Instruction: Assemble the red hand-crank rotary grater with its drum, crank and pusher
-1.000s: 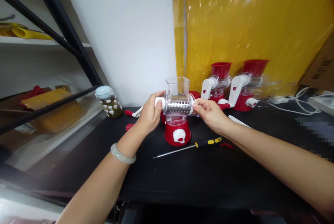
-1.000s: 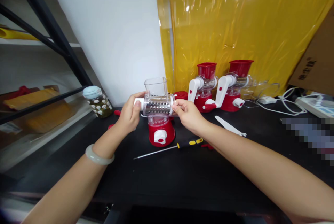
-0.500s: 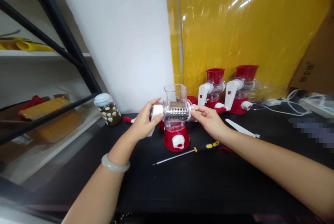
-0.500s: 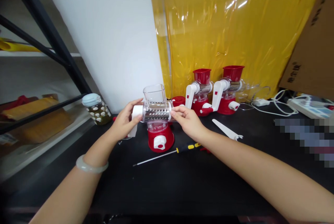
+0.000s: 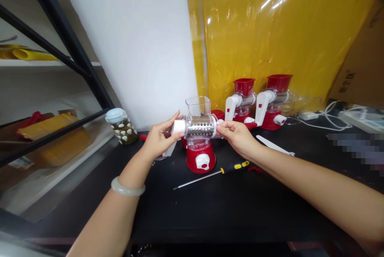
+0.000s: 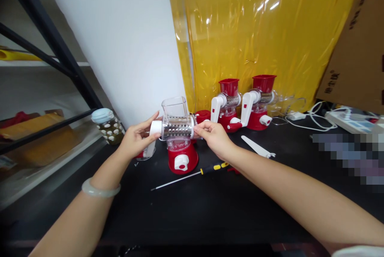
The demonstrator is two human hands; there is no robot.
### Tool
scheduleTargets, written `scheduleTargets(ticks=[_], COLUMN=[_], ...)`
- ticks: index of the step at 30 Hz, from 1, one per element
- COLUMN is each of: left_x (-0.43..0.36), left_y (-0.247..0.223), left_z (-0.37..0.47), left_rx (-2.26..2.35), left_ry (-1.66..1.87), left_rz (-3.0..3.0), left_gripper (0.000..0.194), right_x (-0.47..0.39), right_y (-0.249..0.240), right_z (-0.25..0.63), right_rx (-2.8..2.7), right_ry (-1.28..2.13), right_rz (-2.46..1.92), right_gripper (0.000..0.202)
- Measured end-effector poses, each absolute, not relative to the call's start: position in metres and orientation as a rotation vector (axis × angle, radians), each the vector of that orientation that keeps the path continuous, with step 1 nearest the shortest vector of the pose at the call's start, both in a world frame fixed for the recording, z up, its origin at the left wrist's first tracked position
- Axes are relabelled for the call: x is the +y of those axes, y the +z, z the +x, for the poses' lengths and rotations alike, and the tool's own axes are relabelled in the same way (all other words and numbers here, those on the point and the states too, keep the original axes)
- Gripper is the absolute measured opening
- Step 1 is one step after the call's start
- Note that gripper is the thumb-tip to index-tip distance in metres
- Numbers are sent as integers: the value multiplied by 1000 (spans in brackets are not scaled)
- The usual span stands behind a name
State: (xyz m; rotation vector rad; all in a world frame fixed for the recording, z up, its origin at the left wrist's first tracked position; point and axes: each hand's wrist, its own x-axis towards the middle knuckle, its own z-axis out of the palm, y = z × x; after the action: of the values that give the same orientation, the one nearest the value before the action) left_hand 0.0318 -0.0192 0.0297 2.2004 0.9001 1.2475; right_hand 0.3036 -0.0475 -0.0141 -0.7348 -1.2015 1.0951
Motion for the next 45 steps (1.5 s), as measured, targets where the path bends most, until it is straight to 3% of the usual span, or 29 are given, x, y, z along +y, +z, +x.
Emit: scheduleTargets(ticks=[6,20,27,37,42,45], left_x=[-20,-29,-43,-39,-51,-58], left_y=[32,57,46,44,48,53], left_z=[36,20,15,19,3,-23], left_rx=[835,962,1060,1075,1197,1536], left_ry=[1246,957,1079,1114,974,725], left_rz=[2147,2210,2162,2136,2286,2335], left_gripper=[73,101,76,73,86,67], right_x=[-49,-46,-48,-50,-42,-35], right_y=[-11,-17,-17,-19,-26,-30], right_z=[301,309,309,308,309,312], right_rx=[-1197,-1247,-1299,-1356,-1306,-1305], right_ry=[1109,1074,1001,934,806,693], right_rz=[-695,-698,-734,-756,-739,-754], right_gripper=[43,40,37,36,45,56])
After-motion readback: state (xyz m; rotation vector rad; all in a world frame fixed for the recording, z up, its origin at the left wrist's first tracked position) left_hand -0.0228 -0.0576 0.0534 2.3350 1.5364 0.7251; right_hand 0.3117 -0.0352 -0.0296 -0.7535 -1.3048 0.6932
